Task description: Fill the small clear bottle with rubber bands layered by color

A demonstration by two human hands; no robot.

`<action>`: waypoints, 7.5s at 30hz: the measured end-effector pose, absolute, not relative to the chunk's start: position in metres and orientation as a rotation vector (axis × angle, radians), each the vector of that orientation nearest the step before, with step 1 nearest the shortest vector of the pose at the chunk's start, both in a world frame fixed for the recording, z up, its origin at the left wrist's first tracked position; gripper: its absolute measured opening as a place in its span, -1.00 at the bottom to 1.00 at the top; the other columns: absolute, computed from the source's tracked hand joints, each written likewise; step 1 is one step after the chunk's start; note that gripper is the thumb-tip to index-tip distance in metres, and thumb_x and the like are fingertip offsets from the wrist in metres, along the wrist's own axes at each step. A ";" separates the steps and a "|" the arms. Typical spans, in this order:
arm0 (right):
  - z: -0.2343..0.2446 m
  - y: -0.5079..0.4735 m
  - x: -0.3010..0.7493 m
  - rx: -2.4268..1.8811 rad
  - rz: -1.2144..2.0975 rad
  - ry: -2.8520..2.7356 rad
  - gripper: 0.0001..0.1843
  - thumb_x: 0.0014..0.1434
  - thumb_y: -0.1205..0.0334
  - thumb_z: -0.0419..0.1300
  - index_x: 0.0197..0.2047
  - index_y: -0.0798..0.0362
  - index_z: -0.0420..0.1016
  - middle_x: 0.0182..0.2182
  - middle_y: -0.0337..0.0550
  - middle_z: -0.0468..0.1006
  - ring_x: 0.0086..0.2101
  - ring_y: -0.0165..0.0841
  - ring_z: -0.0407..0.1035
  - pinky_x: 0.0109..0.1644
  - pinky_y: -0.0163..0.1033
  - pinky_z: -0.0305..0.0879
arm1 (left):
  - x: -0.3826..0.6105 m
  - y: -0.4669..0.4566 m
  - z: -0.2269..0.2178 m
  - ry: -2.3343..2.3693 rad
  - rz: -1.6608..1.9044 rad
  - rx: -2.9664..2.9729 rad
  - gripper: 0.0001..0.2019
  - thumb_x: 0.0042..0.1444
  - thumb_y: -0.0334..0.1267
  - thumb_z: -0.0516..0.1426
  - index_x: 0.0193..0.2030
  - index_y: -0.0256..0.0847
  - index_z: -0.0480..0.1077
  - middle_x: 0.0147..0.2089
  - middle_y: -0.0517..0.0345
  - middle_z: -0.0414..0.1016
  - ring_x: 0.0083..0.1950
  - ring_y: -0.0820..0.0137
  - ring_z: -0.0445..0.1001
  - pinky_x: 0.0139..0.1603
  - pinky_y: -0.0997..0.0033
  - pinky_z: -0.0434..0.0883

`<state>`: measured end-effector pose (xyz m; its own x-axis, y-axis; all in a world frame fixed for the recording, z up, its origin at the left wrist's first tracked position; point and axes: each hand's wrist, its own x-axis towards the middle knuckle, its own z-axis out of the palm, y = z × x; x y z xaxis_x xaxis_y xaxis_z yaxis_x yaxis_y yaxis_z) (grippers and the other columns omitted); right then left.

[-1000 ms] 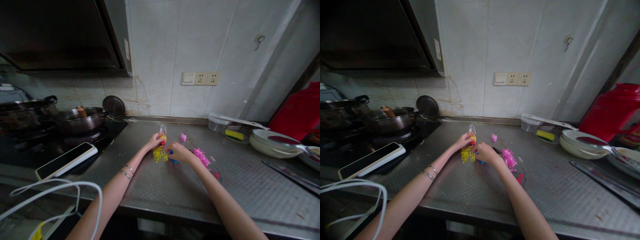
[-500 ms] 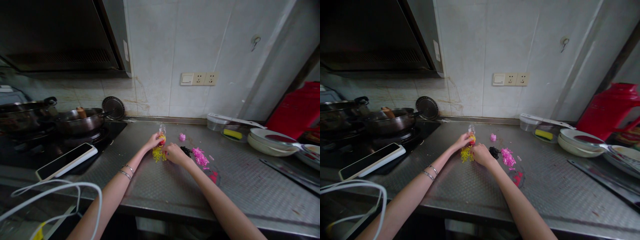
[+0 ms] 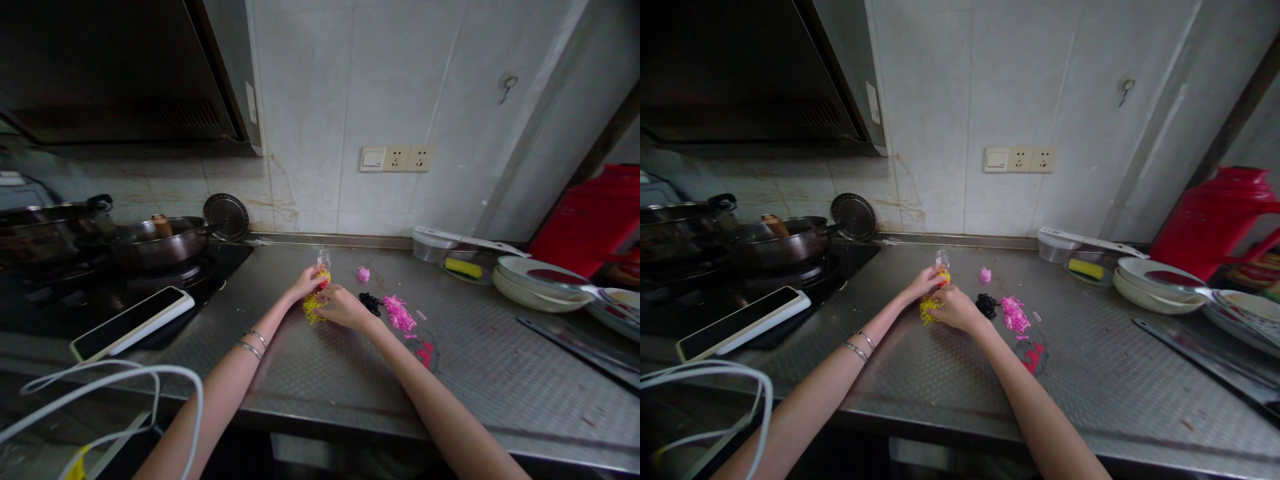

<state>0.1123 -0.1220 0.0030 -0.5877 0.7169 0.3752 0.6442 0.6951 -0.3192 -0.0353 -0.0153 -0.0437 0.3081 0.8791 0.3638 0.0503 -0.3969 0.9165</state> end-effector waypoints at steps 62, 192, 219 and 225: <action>0.107 -0.048 0.133 -1.150 0.265 -2.220 -0.78 -0.03 0.36 0.10 -0.32 0.22 0.53 -0.49 -0.10 0.53 -0.51 -0.44 0.35 -0.40 -0.38 0.25 | -0.034 -0.022 -0.036 0.902 1.195 1.804 -0.66 -0.08 -0.29 0.13 -0.11 -0.30 0.30 -0.17 0.05 0.45 -0.15 0.37 0.40 -0.02 0.31 0.27; 0.124 -0.020 0.113 -1.163 0.154 -2.579 -0.59 -0.16 0.57 0.06 -0.23 0.15 0.53 -0.38 -0.14 0.56 -0.39 -0.42 0.39 -0.35 -0.41 0.26 | -0.038 -0.022 -0.039 0.827 1.197 1.739 -0.58 -0.09 -0.26 0.17 -0.05 -0.36 0.30 -0.16 -0.01 0.46 -0.18 0.36 0.41 -0.05 0.29 0.29; 0.011 -0.081 0.109 -1.200 0.115 -2.746 -0.73 0.06 0.42 -0.01 -0.25 0.08 0.48 -0.28 -0.04 0.53 -0.26 -0.33 0.39 -0.21 -0.35 0.19 | -0.037 -0.020 -0.035 0.796 1.196 1.619 -0.54 -0.20 -0.35 0.23 -0.07 -0.36 0.34 -0.09 -0.01 0.46 -0.10 0.32 0.41 0.03 0.27 0.24; 0.002 -0.081 0.109 -1.190 0.044 -2.735 -0.69 0.08 0.43 -0.04 -0.19 0.05 0.44 -0.22 -0.07 0.49 -0.20 -0.33 0.36 -0.19 -0.36 0.18 | -0.037 -0.020 -0.035 0.807 1.196 1.630 -0.54 -0.18 -0.37 0.22 -0.05 -0.37 0.33 -0.08 -0.03 0.45 -0.11 0.33 0.41 0.01 0.30 0.27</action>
<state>0.1094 -0.0811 0.0019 -0.6711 0.7294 0.1330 0.7248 0.6831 -0.0896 -0.0368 -0.0201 -0.0353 0.3107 0.8872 0.3411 -0.0163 -0.3538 0.9352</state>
